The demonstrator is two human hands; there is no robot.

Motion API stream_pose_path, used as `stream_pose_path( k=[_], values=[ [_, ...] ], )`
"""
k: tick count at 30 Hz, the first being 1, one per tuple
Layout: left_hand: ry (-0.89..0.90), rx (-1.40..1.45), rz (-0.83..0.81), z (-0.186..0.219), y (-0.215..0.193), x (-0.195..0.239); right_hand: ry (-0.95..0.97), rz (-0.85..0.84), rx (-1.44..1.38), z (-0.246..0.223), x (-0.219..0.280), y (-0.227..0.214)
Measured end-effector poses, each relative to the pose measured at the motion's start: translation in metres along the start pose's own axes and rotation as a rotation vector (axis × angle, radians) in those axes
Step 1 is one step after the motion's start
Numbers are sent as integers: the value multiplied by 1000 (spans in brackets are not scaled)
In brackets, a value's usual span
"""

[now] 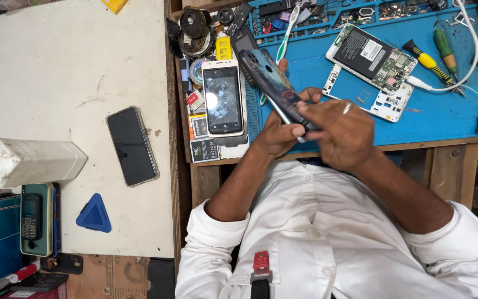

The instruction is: The person handles a smartphone, connects a charging cable, and then uses a screwdriver to remove screws from the back of the device. The person then opens the back cover to expose the internal components.

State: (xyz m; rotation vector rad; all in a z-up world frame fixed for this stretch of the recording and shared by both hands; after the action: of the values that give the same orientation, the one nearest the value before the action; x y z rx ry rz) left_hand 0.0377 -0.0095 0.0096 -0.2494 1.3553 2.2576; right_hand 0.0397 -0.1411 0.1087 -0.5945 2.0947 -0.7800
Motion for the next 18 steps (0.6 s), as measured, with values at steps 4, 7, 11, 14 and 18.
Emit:
stream_pose_path(
  k=[4, 7, 11, 14, 18],
  values=[
    [-24, 76, 66, -3, -1, -4, 11, 26, 12, 12, 1, 2],
    [0, 134, 84, 0, 5, -10, -44, 17, 75, 15, -3, 2],
    [-64, 232, 62, 21, 15, -9, -79, -4, 142, 13, -6, -1],
    [-81, 205, 76, 18, 22, -11, -78, -17, 159, 17, -5, -3],
    [-85, 204, 145, 11, 25, -7, -112, -35, 208, 31, 8, 0]
  ],
)
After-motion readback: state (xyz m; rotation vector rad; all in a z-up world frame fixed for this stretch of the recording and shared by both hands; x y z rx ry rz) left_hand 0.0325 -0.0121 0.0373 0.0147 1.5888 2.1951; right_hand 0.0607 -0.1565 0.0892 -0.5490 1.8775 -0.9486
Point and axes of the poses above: each hand's wrist, its own x-axis away from the middle knuckle, its own y-axis out of the palm, z = x × y, the point moved 4 cm from there along -x, towards the middle knuckle, and after that the axes turned 11 degrees about -z, right-handed, at the moved point
